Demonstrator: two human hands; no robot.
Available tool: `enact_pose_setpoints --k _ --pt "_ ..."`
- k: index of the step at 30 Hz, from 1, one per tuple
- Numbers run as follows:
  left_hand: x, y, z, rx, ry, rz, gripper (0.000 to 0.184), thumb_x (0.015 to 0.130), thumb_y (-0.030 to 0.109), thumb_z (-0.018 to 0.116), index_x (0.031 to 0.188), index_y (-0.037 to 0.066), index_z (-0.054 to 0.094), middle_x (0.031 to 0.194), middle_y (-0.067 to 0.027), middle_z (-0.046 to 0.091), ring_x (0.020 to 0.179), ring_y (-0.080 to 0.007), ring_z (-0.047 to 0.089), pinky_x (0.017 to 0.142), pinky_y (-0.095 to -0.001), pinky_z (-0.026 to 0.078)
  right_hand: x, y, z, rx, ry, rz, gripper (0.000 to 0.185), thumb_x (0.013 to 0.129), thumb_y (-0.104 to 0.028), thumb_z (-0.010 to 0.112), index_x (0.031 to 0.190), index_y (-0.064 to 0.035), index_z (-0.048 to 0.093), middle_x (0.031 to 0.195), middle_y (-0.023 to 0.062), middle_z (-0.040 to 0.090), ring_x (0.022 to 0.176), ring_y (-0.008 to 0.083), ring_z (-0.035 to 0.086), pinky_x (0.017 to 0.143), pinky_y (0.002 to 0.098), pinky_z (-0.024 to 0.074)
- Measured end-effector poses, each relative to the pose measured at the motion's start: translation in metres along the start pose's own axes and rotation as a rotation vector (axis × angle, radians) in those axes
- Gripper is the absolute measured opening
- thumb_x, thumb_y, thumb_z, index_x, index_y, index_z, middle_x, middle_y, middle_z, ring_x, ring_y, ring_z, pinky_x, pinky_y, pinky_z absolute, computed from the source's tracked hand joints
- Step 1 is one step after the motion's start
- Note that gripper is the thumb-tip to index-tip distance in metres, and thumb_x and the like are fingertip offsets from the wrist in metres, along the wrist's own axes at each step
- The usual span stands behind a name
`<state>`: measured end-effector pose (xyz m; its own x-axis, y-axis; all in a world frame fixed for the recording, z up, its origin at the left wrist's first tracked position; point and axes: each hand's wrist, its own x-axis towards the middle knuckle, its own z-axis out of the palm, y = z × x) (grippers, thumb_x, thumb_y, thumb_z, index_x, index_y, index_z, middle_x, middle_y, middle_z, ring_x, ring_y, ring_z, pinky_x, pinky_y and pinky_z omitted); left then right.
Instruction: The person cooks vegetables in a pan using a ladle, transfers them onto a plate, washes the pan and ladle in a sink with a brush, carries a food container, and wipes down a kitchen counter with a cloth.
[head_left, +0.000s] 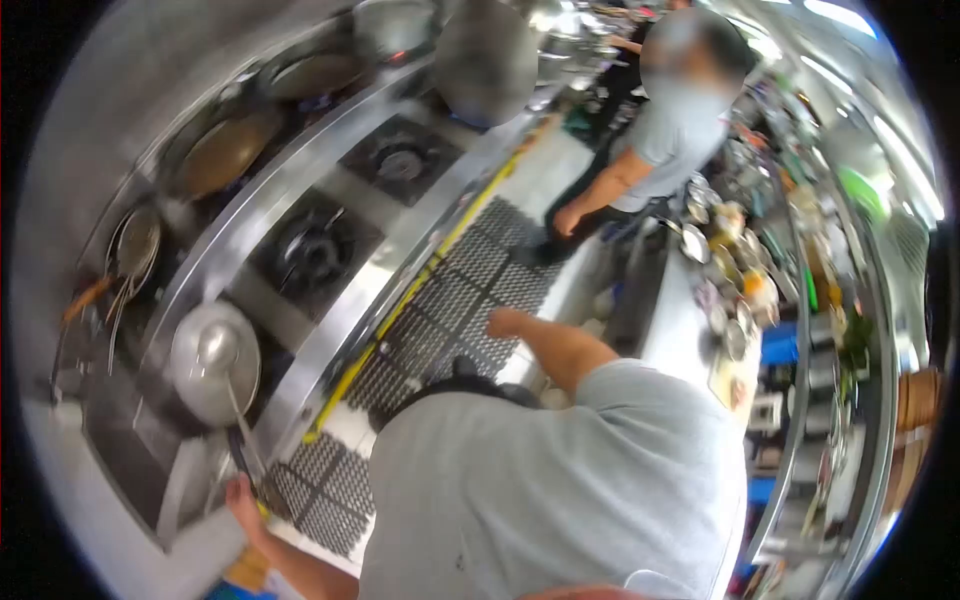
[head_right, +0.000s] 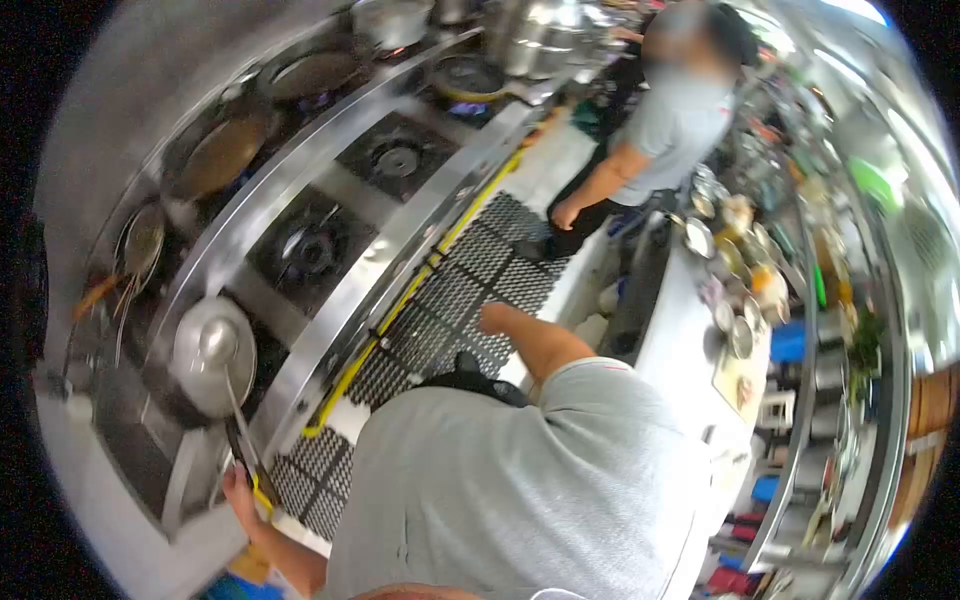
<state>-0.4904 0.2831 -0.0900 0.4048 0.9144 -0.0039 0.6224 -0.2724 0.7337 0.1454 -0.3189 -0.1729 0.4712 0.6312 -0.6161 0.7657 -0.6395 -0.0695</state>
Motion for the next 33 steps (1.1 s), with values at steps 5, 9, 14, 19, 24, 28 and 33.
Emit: enact_pose_setpoints --k 5,9,14,19,24,28,33 --pt "0.010 0.058 0.015 -0.590 -0.552 -0.632 0.021 0.099 0.023 0.070 0.092 0.009 0.057 0.065 -0.0033 0.057 0.046 -0.0160 0.051 0.042 -0.0346 0.044 -0.033 -0.128 -0.076 0.447 0.175 0.014 0.047 0.093 -0.043 0.066 0.113 -0.0018 0.079 0.116 0.0251 0.076 0.108 0.0450 0.072 0.097 0.0532 0.0573" --pt "-0.023 0.046 0.068 -0.359 -0.397 -0.190 0.023 0.101 0.024 0.065 0.107 0.002 0.063 0.082 -0.0053 0.058 0.072 -0.0171 0.054 0.067 -0.0345 0.048 -0.065 -0.162 -0.099 0.504 0.040 -0.032 0.050 0.099 -0.045 0.063 0.133 -0.0090 0.072 0.126 0.0248 0.074 0.118 0.0411 0.070 0.103 0.0496 0.0548" --pt "-0.039 0.107 0.089 -0.489 -0.451 -0.300 0.025 0.103 0.021 0.060 0.107 -0.003 0.065 0.089 -0.0041 0.059 0.079 -0.0162 0.052 0.071 -0.0339 0.045 -0.104 -0.109 -0.024 0.421 -0.110 0.292 0.048 0.097 -0.045 0.063 0.113 -0.0026 0.078 0.121 0.0237 0.075 0.115 0.0409 0.070 0.099 0.0516 0.0551" --pt "-0.038 0.245 0.072 -0.519 -0.571 -0.309 0.009 0.100 0.009 0.057 0.099 0.002 0.063 0.073 -0.0027 0.057 0.054 -0.0119 0.051 0.048 -0.0296 0.038 -0.111 -0.022 0.096 0.293 -0.256 0.333 0.053 0.096 -0.046 0.064 0.102 0.0044 0.080 0.109 0.0245 0.078 0.101 0.0400 0.075 0.093 0.0510 0.0577" --pt "-0.007 0.270 0.171 -0.405 -0.478 0.018 0.019 0.093 0.004 0.061 0.109 -0.003 0.069 0.084 -0.0096 0.069 0.071 -0.0198 0.065 0.063 -0.0345 0.050 -0.129 -0.009 0.069 0.548 -0.151 0.401 0.054 0.096 -0.052 0.070 0.125 -0.0082 0.078 0.125 0.0202 0.076 0.118 0.0390 0.071 0.106 0.0496 0.0537" --pt "0.016 0.324 0.288 -0.444 -0.676 -0.138 0.042 0.106 0.050 0.060 0.105 0.008 0.062 0.088 -0.0041 0.073 0.058 -0.0138 0.052 0.048 -0.0335 0.041 -0.102 0.019 0.064 0.739 -0.020 0.337 0.052 0.094 -0.049 0.074 0.126 -0.0092 0.078 0.121 0.0198 0.078 0.107 0.0367 0.075 0.097 0.0458 0.0580" --pt "0.019 0.478 0.409 -0.780 -0.845 -0.254 0.033 0.108 0.038 0.057 0.116 0.006 0.061 0.083 -0.0043 0.067 0.048 -0.0150 0.052 0.041 -0.0333 0.050 -0.102 0.075 0.057 0.802 0.147 0.363 0.045 0.094 -0.039 0.074 0.124 -0.0064 0.078 0.115 0.0207 0.079 0.103 0.0358 0.075 0.094 0.0433 0.0589"
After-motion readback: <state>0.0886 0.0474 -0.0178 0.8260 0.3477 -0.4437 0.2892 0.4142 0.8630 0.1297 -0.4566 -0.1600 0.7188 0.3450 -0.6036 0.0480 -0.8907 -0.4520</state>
